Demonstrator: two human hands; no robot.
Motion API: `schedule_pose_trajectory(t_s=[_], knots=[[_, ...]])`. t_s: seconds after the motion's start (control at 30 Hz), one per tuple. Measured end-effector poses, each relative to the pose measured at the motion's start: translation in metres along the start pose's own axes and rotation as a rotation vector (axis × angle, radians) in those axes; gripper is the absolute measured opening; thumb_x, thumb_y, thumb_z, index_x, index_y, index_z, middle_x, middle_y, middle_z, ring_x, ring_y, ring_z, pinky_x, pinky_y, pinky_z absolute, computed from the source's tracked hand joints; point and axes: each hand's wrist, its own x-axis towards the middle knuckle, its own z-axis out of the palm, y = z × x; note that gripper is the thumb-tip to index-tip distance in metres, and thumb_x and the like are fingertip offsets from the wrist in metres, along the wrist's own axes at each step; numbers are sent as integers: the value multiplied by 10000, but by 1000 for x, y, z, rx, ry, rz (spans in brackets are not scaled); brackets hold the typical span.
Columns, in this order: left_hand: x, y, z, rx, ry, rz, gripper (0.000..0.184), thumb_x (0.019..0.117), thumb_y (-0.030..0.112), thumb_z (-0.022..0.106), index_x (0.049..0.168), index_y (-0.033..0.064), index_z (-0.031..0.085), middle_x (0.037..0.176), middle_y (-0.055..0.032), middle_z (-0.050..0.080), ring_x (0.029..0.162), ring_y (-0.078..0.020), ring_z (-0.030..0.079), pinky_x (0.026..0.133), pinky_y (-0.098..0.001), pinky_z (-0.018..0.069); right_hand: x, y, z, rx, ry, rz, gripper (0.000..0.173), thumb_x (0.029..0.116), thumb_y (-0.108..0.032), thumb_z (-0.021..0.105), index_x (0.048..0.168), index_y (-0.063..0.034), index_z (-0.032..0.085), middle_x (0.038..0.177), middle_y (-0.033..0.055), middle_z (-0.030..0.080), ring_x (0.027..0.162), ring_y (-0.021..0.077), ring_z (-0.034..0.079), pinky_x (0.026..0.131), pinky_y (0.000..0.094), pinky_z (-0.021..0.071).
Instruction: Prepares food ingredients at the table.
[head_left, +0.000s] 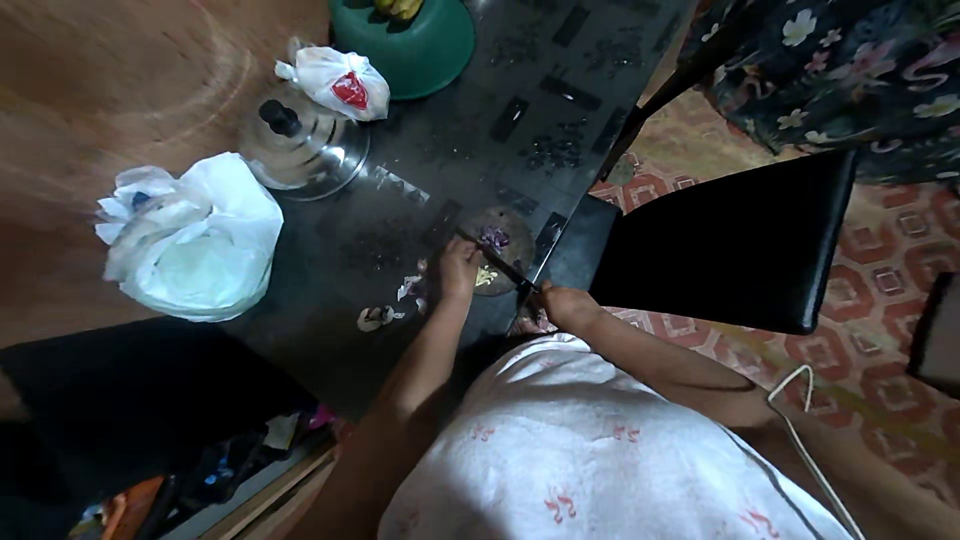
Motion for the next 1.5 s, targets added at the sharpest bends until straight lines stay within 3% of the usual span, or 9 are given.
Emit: schedule_pose_trajectory(t_s=[0.13, 0.33, 0.6, 0.8, 0.97, 1.1, 1.3, 1.4, 1.5], knots=[[-2, 7, -3, 44, -21, -20, 233, 976, 124, 671, 1154, -27, 676, 1200, -189, 669, 1076, -268, 686, 987, -426, 558, -9, -7, -2, -8, 16, 46, 502, 1071, -252, 490, 1493, -12, 363, 1257, 274, 647, 1164, 473, 649, 928, 648, 523], [2, 22, -2, -25, -46, -90, 294, 966, 94, 680, 1223, -39, 631, 1254, -229, 640, 1117, -310, 674, 998, -454, 555, -32, 11, -6, 23, 120, -1, 403, 1071, -181, 449, 1443, -27, 443, 1200, 262, 671, 1126, 466, 665, 910, 641, 529], [10, 37, -3, -88, -51, -26, 305, 993, 71, 619, 1292, 12, 635, 1337, -193, 622, 1133, -258, 686, 1007, -418, 564, -37, 34, -6, 142, 164, 84, 413, 1114, -284, 339, 1427, -43, 458, 1213, 251, 670, 1156, 444, 660, 941, 619, 526], [3, -10, -60, -44, 52, -132, 319, 1015, 119, 601, 1322, 33, 627, 1369, -207, 591, 1150, -309, 661, 983, -471, 557, -35, 45, 7, 196, 159, 126, 437, 1110, -331, 365, 1429, -53, 475, 1205, 254, 675, 1159, 441, 660, 947, 619, 523], [-11, -74, -97, 149, 14, -178, 424, 1052, 325, 573, 1359, 37, 619, 1450, -214, 545, 1342, -405, 518, 1121, -582, 409, -25, 54, 16, 239, 194, 163, 448, 1111, -355, 365, 1435, -62, 464, 1190, 245, 681, 1136, 431, 671, 936, 610, 530], [-30, -80, -66, 219, -107, -93, 651, 989, 517, 620, 1471, 88, 538, 1595, -184, 406, 1459, -395, 398, 1179, -579, 346, -12, 53, 11, 266, 240, 154, 457, 1113, -372, 365, 1421, -49, 466, 1168, 236, 686, 1120, 404, 681, 941, 585, 535], [-61, -79, -33, 242, -51, 13, 324, 983, 323, 654, 1247, 142, 707, 1507, -103, 528, 1399, -313, 479, 1185, -534, 334, 0, 44, -11, 236, 327, 146, 494, 1114, -347, 379, 1480, -16, 393, 1240, 263, 659, 1166, 416, 663, 983, 582, 523], [-70, -81, -42, 308, -40, 0, 222, 996, 249, 628, 1148, 132, 739, 1433, -62, 596, 1414, -266, 475, 1247, -581, 168, 9, 39, -20, 237, 374, 126, 493, 1111, -304, 395, 1489, 11, 375, 1331, 270, 606, 1217, 401, 637, 1021, 554, 510], [-82, -90, -61, 341, 17, -12, 230, 964, 156, 647, 1169, 116, 745, 1422, -83, 605, 1433, -287, 454, 1246, -619, 136, 21, 35, -27, 271, 433, 86, 486, 1091, -266, 468, 1458, 45, 400, 1346, 284, 580, 1244, 401, 612, 1045, 523, 500]])
